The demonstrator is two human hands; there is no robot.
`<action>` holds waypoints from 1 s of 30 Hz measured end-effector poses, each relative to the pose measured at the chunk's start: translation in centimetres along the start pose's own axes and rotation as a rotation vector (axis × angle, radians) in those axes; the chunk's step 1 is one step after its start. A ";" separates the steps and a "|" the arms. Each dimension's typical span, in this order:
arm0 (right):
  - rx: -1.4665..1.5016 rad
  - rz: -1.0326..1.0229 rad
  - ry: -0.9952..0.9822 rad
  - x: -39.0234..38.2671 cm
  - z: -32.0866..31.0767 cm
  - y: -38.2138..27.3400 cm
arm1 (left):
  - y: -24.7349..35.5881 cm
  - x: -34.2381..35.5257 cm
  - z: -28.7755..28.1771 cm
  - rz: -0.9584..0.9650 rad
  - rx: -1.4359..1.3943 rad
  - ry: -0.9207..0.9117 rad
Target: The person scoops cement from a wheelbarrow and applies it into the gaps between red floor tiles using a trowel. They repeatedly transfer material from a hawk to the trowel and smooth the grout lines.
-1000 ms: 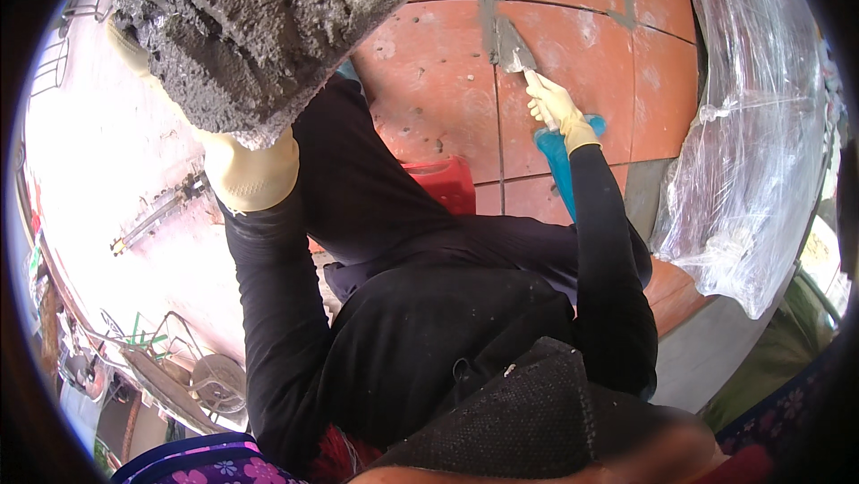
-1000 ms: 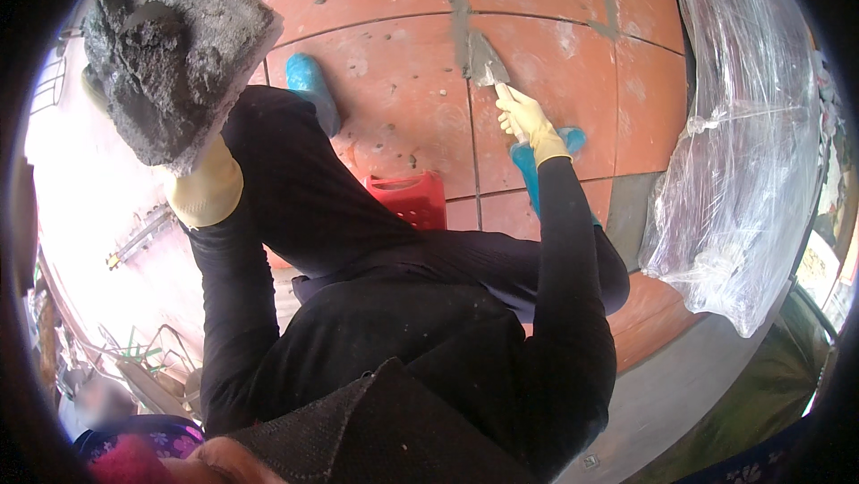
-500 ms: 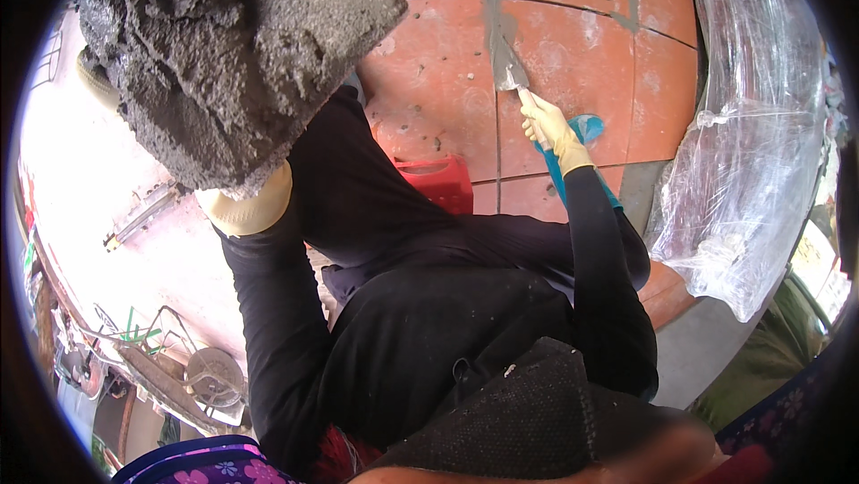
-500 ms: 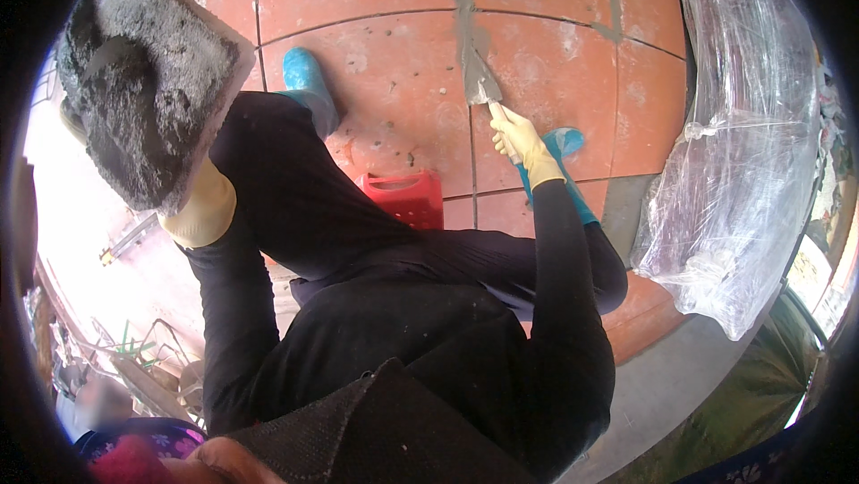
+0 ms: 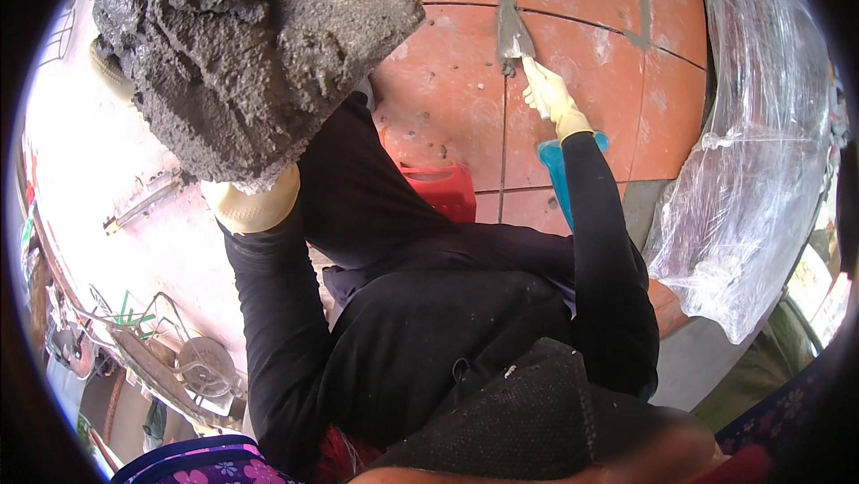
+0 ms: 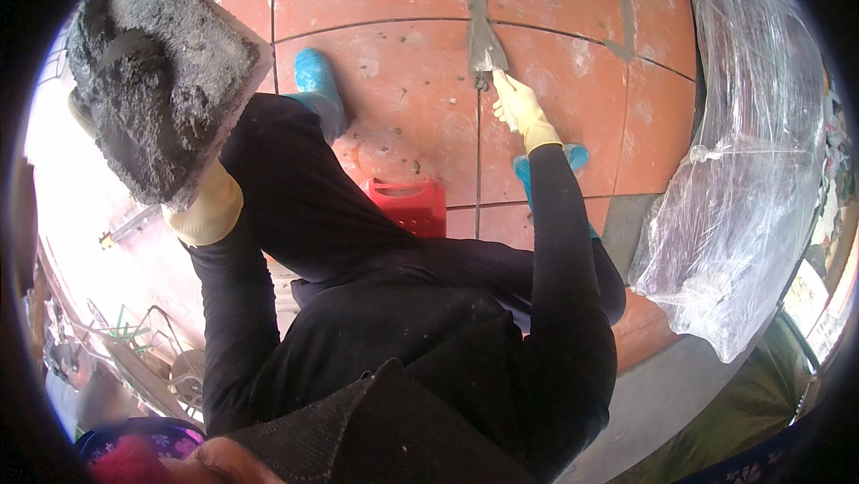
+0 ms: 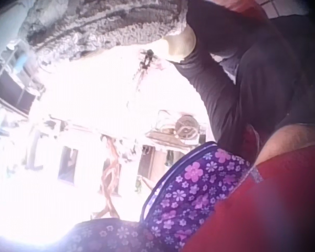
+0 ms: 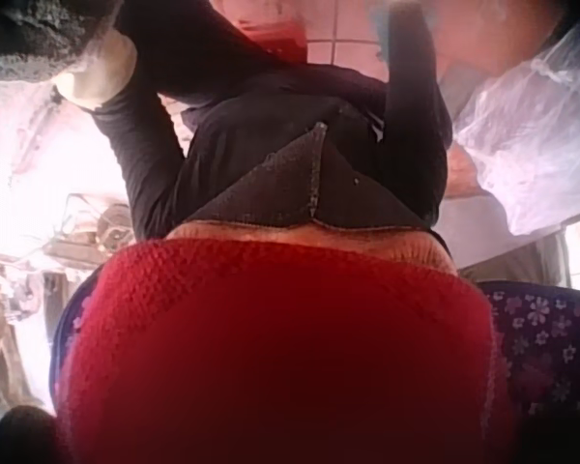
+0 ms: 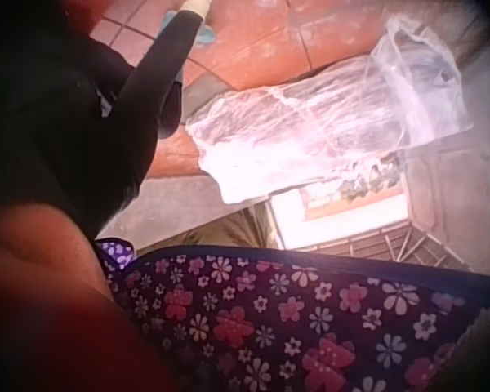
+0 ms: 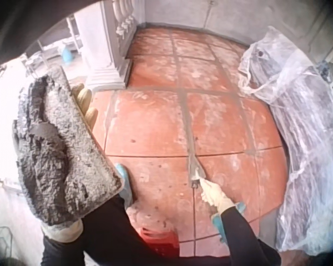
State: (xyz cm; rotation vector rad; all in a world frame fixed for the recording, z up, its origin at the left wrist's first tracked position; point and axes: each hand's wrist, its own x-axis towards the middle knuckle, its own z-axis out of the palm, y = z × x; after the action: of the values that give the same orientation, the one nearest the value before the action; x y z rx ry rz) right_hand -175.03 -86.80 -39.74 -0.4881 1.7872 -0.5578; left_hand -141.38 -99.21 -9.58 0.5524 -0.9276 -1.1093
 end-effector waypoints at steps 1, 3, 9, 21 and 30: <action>0.005 0.033 0.009 0.0 0.1 0.3 | 0.0 0.2 0.1 0.004 0.014 0.011; 0.003 0.042 0.002 -0.2 0.2 1.0 | 0.5 -0.3 0.4 0.010 0.041 0.034; -0.007 0.085 0.008 -1.2 -0.1 3.2 | 0.7 -0.5 1.1 0.014 0.110 0.092; -0.007 0.186 0.054 -4.4 0.8 6.8 | 0.0 0.0 0.6 -0.033 0.178 0.015; -0.034 0.181 0.078 -7.3 1.5 9.0 | 0.1 0.3 0.4 -0.076 0.084 -0.051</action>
State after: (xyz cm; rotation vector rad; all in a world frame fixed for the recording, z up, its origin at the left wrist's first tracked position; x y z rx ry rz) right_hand -172.07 -75.52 -39.86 -0.3275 1.8954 -0.4253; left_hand -141.66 -99.42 -9.22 0.6349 -1.0078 -1.1607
